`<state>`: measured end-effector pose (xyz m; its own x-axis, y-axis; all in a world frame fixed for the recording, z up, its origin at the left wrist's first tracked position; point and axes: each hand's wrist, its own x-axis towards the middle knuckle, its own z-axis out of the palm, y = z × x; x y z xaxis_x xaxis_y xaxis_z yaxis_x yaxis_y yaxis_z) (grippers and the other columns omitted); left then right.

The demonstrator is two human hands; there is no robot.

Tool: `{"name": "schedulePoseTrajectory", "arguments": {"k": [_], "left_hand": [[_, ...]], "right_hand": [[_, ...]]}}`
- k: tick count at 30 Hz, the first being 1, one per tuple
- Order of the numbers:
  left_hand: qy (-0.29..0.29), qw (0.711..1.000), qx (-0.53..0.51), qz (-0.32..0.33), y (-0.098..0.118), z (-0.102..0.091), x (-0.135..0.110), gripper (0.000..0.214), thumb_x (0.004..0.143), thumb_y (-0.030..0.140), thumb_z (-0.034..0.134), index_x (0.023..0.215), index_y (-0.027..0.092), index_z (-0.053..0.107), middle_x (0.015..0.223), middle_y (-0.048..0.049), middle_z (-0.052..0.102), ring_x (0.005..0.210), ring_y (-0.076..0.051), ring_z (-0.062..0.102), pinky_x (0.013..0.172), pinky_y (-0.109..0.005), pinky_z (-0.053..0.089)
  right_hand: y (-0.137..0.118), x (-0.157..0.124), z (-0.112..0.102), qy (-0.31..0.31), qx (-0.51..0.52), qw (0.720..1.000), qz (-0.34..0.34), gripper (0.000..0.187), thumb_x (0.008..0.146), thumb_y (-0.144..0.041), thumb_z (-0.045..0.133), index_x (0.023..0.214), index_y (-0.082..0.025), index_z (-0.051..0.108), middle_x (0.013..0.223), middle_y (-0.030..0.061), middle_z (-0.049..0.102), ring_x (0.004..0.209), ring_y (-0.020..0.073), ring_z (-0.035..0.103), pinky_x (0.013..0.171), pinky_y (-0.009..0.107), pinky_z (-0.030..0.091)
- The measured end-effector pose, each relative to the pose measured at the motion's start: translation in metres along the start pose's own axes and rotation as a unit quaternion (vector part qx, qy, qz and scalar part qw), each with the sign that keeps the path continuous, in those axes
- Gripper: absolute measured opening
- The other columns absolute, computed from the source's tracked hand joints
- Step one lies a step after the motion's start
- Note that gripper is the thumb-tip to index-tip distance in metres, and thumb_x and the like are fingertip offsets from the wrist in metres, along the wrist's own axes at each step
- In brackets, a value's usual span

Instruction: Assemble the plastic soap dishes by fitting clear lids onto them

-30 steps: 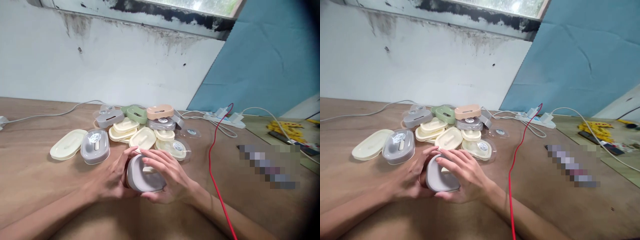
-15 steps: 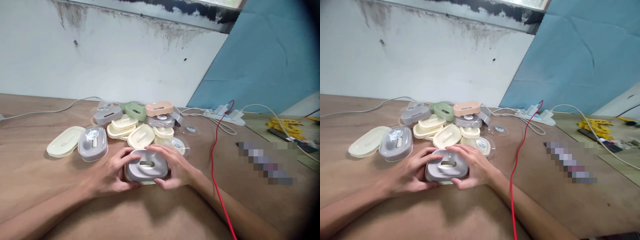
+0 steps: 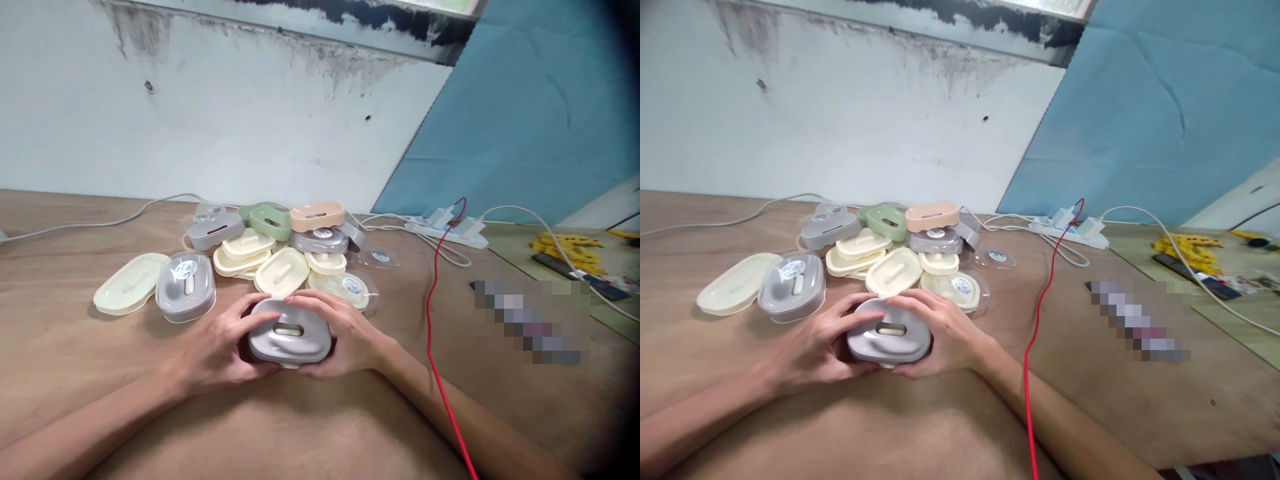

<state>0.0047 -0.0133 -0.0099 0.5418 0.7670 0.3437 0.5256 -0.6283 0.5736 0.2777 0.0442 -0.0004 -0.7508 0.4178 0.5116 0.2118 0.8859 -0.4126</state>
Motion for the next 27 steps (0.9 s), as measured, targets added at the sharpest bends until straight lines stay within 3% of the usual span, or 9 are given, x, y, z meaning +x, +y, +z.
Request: {"name": "schedulePoseTrajectory", "arguments": {"k": [6, 13, 17, 20, 22, 24, 27], "left_hand": [[0.013, 0.998, 0.049, 0.022, -0.005, 0.003, -0.001, 0.062, 0.084, 0.04, 0.083, 0.14, 0.026, 0.059, 0.16, -0.0155, 0.045, 0.14, -0.036, 0.057, 0.106, -0.051, 0.059], [-0.01, 0.998, 0.06, 0.024, -0.004, -0.002, -0.001, 0.057, 0.087, 0.049, 0.08, 0.135, 0.024, 0.063, 0.158, -0.0164, 0.049, 0.138, -0.036, 0.058, 0.106, -0.052, 0.059], [-0.009, 0.998, 0.062, 0.031, -0.001, -0.004, 0.001, 0.051, 0.089, 0.044, 0.078, 0.133, 0.022, 0.064, 0.155, -0.0166, 0.051, 0.14, -0.035, 0.054, 0.109, -0.052, 0.056], [-0.002, 0.997, 0.072, 0.035, 0.001, -0.005, 0.002, 0.052, 0.087, 0.044, 0.079, 0.132, 0.023, 0.064, 0.154, -0.0158, 0.053, 0.138, -0.035, 0.055, 0.11, -0.053, 0.054], [0.0, 0.996, 0.082, 0.038, 0.002, -0.006, 0.002, 0.052, 0.086, 0.043, 0.08, 0.131, 0.023, 0.063, 0.152, -0.0143, 0.054, 0.137, -0.035, 0.055, 0.11, -0.053, 0.053], [0.002, 0.996, 0.088, 0.034, 0.002, -0.006, 0.001, 0.054, 0.084, 0.04, 0.08, 0.132, 0.025, 0.06, 0.151, -0.0127, 0.054, 0.135, -0.034, 0.055, 0.11, -0.053, 0.052], [0.015, 0.995, 0.092, 0.024, 0.004, -0.005, 0.002, 0.061, 0.081, 0.037, 0.079, 0.135, 0.025, 0.055, 0.146, -0.0121, 0.057, 0.13, -0.034, 0.057, 0.109, -0.053, 0.051]], "right_hand": [[-0.002, 0.0, 0.003, -0.007, -0.02, 1.0, -0.002, 0.091, 0.073, -0.045, 0.085, 0.152, -0.025, 0.045, 0.14, 0.015, 0.062, 0.124, 0.0309, 0.065, 0.101, 0.044, 0.056], [-0.003, -0.001, 0.003, -0.096, -0.025, 0.994, 0.044, 0.102, 0.071, -0.045, 0.087, 0.158, -0.026, 0.04, 0.147, 0.0165, 0.052, 0.131, 0.0343, 0.055, 0.109, 0.052, 0.048], [0.0, 0.0, 0.005, -0.117, -0.023, 0.992, 0.042, 0.1, 0.077, -0.061, 0.081, 0.16, -0.026, 0.038, 0.15, 0.0172, 0.05, 0.129, 0.0356, 0.053, 0.11, 0.055, 0.046], [0.004, 0.0, 0.003, -0.093, 0.0, 0.996, 0.015, 0.095, 0.086, -0.078, 0.065, 0.159, -0.023, 0.039, 0.146, 0.0183, 0.052, 0.128, 0.0348, 0.055, 0.107, 0.053, 0.048], [0.006, 0.0, 0.0, -0.063, -0.005, 0.998, 0.007, 0.085, 0.094, -0.079, 0.051, 0.156, -0.021, 0.042, 0.142, 0.0182, 0.056, 0.127, 0.0336, 0.056, 0.105, 0.051, 0.049], [0.007, 0.0, -0.003, -0.028, -0.035, 0.999, 0.015, 0.07, 0.102, -0.072, 0.044, 0.15, -0.021, 0.048, 0.138, 0.0175, 0.059, 0.125, 0.0327, 0.058, 0.104, 0.05, 0.049], [0.01, -0.001, -0.005, 0.039, -0.1, 0.993, 0.042, 0.042, 0.106, -0.049, 0.051, 0.137, -0.022, 0.058, 0.128, 0.0141, 0.065, 0.117, 0.03, 0.062, 0.099, 0.047, 0.05]]}}
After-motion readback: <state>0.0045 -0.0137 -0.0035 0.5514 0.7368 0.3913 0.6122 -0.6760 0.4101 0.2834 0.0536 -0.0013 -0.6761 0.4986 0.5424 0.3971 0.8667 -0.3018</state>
